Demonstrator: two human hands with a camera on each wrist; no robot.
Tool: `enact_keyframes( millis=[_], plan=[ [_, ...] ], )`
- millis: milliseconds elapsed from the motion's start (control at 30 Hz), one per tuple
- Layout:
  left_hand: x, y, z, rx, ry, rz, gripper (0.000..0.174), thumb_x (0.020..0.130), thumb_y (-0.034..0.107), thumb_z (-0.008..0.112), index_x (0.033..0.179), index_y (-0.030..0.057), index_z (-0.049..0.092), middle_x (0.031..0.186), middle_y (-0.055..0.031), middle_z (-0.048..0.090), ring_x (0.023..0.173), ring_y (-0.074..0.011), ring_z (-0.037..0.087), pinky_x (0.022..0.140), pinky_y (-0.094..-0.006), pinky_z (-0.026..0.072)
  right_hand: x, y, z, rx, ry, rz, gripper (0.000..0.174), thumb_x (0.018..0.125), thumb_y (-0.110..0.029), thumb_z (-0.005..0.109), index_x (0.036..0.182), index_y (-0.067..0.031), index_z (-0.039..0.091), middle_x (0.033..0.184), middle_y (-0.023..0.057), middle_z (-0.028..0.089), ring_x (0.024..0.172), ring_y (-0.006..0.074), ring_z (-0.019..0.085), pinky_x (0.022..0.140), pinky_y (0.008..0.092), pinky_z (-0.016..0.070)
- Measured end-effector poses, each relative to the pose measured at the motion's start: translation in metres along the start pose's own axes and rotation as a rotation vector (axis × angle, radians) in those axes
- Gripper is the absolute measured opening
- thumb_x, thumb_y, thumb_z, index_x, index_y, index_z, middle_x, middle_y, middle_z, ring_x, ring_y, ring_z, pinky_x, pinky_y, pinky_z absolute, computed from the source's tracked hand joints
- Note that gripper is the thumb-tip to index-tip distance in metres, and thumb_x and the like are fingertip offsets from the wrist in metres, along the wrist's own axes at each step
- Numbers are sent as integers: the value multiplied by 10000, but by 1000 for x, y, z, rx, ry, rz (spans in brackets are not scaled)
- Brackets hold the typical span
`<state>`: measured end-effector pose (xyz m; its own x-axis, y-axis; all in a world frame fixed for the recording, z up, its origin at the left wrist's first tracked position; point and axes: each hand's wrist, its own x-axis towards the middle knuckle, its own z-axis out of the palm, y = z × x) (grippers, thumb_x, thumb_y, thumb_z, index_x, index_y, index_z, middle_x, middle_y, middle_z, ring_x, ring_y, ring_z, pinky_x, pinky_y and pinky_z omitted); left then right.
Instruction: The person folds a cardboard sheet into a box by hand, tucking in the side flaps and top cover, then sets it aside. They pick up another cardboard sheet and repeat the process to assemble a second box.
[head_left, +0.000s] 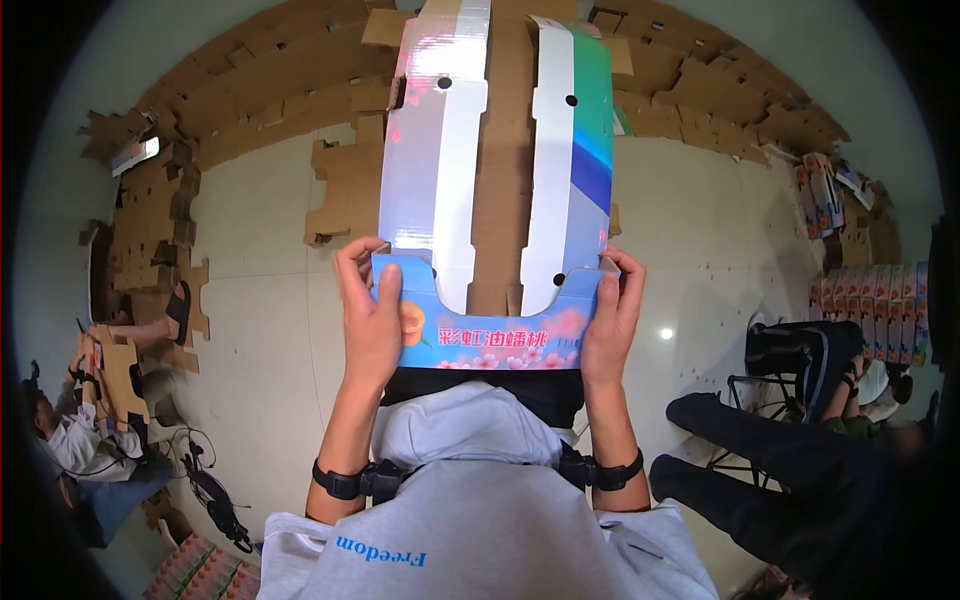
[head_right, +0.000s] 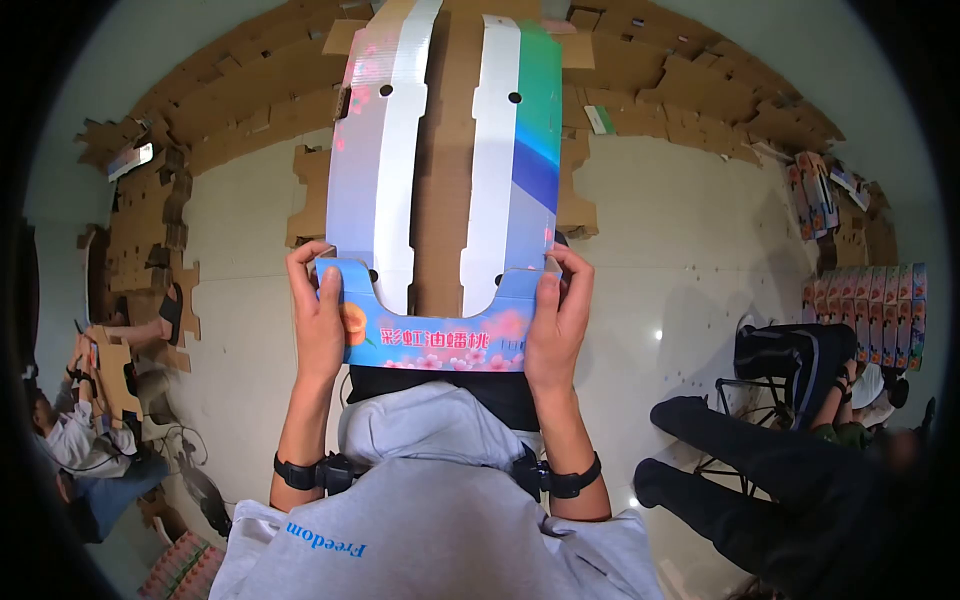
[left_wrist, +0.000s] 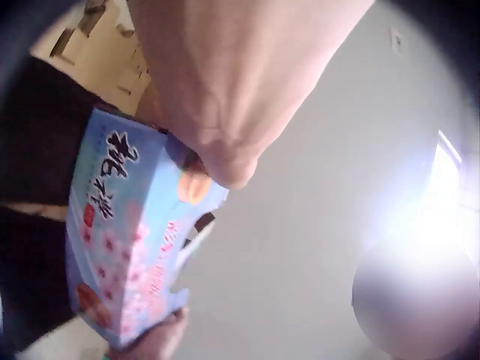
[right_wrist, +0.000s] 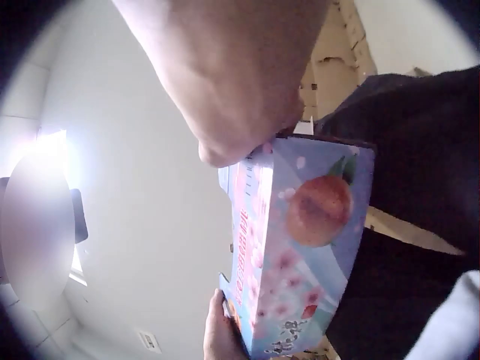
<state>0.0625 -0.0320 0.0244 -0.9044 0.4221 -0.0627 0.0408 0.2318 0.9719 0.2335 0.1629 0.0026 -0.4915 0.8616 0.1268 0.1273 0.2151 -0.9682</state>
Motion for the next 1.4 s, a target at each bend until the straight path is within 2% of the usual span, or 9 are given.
enact_keyframes(
  millis=[167,267,500,667,1100,1200,1300,1367,1400],
  plan=[
    [-10,11,-4,-68,-57,-55,537,1100,179,507,1598,50,353,1594,-174,420,1433,-280,454,1226,-436,338,7,-15,-12,48,-130,204,363,1119,-317,424,1293,-20,539,1339,103,563,1285,196,505,1159,337,354],
    [-15,-1,-9,-145,-139,-29,603,1097,252,533,1621,39,324,1613,-192,405,1470,-295,423,1243,-443,318,4,-16,-28,-123,-193,168,299,1061,-196,435,1261,0,542,1310,171,565,1273,275,522,1164,384,362],
    [-16,-9,-5,-203,-206,-46,622,1098,233,587,1614,29,307,1615,-223,409,1521,-317,402,1266,-434,292,-22,9,-14,-133,39,5,301,1007,-160,430,1230,12,537,1291,205,559,1236,326,550,1132,415,395],
    [-4,-26,-1,-226,-170,-129,596,1072,215,659,1578,55,388,1522,-152,457,1345,-265,566,1142,-409,451,-16,1,-6,-189,85,53,333,1026,-135,472,1323,16,483,1318,216,550,1248,332,554,1136,436,397],
    [-29,-20,-20,59,-245,-119,619,1028,231,706,1516,-18,418,1452,-204,456,1290,-350,584,1100,-448,475,-11,-5,-30,-95,-185,322,503,1033,-121,477,1515,11,417,1444,212,534,1345,285,516,1190,389,360],
    [-32,-13,-24,449,-179,229,698,952,190,745,1535,-4,415,1470,-240,467,1388,-447,473,1207,-537,361,-24,-2,-41,-173,-216,319,584,965,-55,495,1538,17,405,1473,227,540,1409,319,508,1202,417,371],
    [-23,10,-23,626,-198,583,656,929,149,729,1529,48,484,1517,-203,490,1483,-427,417,1259,-546,316,-23,-29,-22,-441,-105,-87,562,920,-16,543,1482,0,523,1505,229,556,1454,373,499,1219,468,372],
    [-9,26,-24,812,-329,938,627,920,132,721,1514,72,526,1541,-172,489,1505,-412,410,1271,-532,314,-12,-47,-16,-688,-232,-378,462,899,-12,598,1359,-17,640,1523,219,558,1461,395,495,1221,495,373],
    [-6,30,-18,817,-428,1017,425,919,172,714,1332,79,679,1448,-122,589,1484,-353,464,1283,-516,320,-8,-52,-11,-808,-291,-527,416,888,-9,626,1297,-26,698,1532,215,560,1465,406,493,1223,508,373]
  ],
)
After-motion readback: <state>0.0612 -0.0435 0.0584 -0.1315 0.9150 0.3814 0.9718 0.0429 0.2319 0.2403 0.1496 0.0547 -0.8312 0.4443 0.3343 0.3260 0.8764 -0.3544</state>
